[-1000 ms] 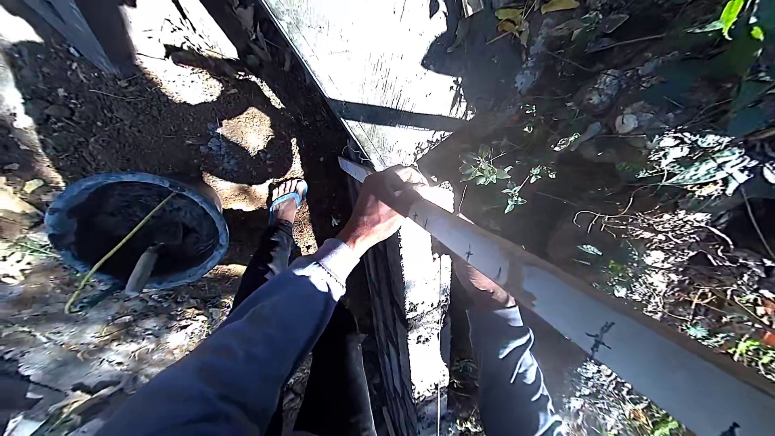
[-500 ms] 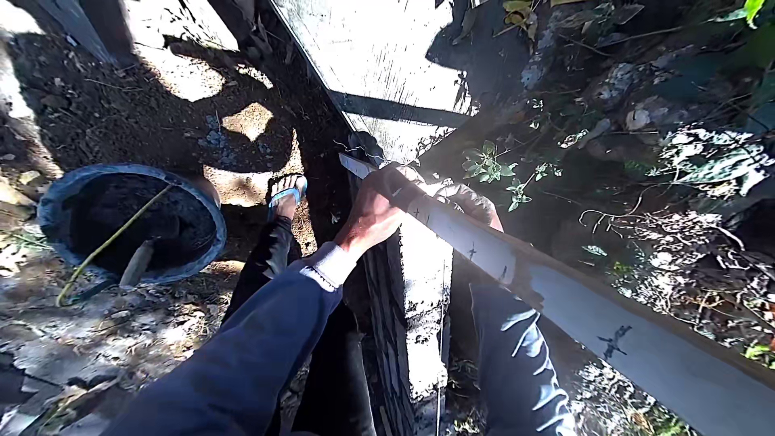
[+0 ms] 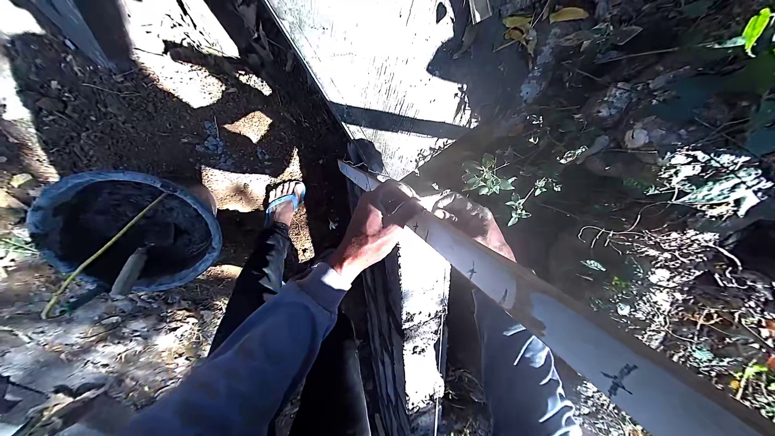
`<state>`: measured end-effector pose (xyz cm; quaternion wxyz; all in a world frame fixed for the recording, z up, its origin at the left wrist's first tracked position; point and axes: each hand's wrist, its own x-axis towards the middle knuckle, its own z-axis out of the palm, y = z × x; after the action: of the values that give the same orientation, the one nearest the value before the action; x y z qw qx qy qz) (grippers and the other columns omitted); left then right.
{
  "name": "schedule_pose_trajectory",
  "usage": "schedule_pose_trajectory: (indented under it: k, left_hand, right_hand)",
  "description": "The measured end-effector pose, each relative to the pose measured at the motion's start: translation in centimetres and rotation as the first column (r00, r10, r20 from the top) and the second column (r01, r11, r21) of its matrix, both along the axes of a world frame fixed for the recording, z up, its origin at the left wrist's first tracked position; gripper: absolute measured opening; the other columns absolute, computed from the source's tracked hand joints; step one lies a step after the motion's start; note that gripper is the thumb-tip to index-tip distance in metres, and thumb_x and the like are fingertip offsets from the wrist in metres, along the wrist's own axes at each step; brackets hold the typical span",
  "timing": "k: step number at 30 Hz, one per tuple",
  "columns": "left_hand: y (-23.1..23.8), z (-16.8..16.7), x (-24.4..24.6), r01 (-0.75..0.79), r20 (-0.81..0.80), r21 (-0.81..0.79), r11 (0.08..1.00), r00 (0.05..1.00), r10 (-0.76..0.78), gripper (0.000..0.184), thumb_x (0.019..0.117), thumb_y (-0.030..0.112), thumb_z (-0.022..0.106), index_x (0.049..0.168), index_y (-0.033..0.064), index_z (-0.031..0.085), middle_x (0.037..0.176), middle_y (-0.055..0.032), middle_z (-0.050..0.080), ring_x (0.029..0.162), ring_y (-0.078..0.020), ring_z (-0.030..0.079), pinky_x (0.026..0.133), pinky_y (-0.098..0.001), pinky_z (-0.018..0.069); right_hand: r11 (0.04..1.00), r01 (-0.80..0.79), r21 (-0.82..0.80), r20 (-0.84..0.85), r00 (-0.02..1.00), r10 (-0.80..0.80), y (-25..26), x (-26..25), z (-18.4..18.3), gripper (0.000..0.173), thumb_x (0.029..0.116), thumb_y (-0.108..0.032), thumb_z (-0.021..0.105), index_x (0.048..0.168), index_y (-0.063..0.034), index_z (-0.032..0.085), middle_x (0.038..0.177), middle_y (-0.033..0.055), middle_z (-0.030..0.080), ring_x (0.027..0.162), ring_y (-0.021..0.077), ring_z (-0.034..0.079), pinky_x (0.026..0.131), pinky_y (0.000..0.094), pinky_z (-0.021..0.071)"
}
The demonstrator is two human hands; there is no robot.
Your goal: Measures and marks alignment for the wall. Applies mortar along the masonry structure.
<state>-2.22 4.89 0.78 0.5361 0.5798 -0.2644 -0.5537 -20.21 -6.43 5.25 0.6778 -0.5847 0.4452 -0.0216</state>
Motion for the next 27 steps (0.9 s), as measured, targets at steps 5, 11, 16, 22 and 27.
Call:
schedule_pose_trajectory:
  k: [5,11,16,22,27]
  left_hand:
    - [0.0,-0.5,-0.1,-0.012,-0.006,-0.03,0.999,1.0,0.011,0.01,0.0996,0.017,0.065,0.098,0.0084,0.07,0.099,-0.0014,0.07,0.089,-0.0084,0.066,0.077,-0.027,0.0564]
    - [0.1,-0.5,-0.1,-0.019,-0.015,-0.058,0.998,1.0,0.018,0.01,0.0994,0.016,0.065,0.098,0.0074,0.07,0.099,-0.0018,0.069,0.089,-0.0085,0.066,0.079,-0.0263,0.0564]
    - [0.3,-0.9,-0.2,-0.03,-0.062,-0.058,0.998,0.998,0.026,0.009,0.0979,0.017,0.067,0.096,0.0087,0.07,0.099,-0.0017,0.07,0.09,-0.0095,0.066,0.079,-0.0275,0.0564]
    - [0.8,-1.5,-0.5,-0.064,-0.086,-0.111,0.992,0.995,0.054,0.005,0.0944,0.013,0.069,0.095,0.0075,0.071,0.103,-0.0029,0.07,0.098,-0.0111,0.066,0.086,-0.0292,0.0573]
    - [0.8,-1.6,-0.7,-0.103,-0.12,-0.18,0.978,0.989,0.082,0.004,0.0932,0.009,0.07,0.095,0.0053,0.071,0.101,-0.0043,0.069,0.096,-0.0118,0.066,0.085,-0.0276,0.0572]
  right_hand:
    - [0.993,-0.015,-0.118,0.082,0.996,0.024,0.4,-0.2,-1.5,0.01,0.1027,-0.012,0.058,0.107,-0.0063,0.065,0.095,-0.0043,0.069,0.086,0.0012,0.065,0.078,0.0202,0.0575]
    - [0.975,-0.09,-0.204,0.043,0.994,0.101,0.0,0.2,-1.6,0.017,0.104,-0.019,0.057,0.109,-0.006,0.066,0.102,-0.0006,0.069,0.094,0.0041,0.066,0.086,0.0237,0.0564]
    - [0.959,-0.146,-0.243,0.017,0.988,0.155,-0.4,0.6,-1.6,0.018,0.1044,-0.021,0.057,0.11,-0.0058,0.066,0.102,0.0,0.069,0.095,0.0052,0.064,0.089,0.0261,0.0533]
    - [0.965,-0.175,-0.194,0.027,0.983,0.184,-1.2,1.1,-1.4,0.011,0.1011,-0.01,0.059,0.107,-0.005,0.067,0.102,-0.0015,0.067,0.094,0.002,0.064,0.085,0.0208,0.0556]
    - [0.971,-0.236,-0.037,-0.111,0.967,0.23,-2.0,2.0,0.1,0.013,0.1044,-0.015,0.055,0.107,-0.0077,0.066,0.082,-0.0008,0.066,0.069,0.0044,0.062,0.061,0.0202,0.053]
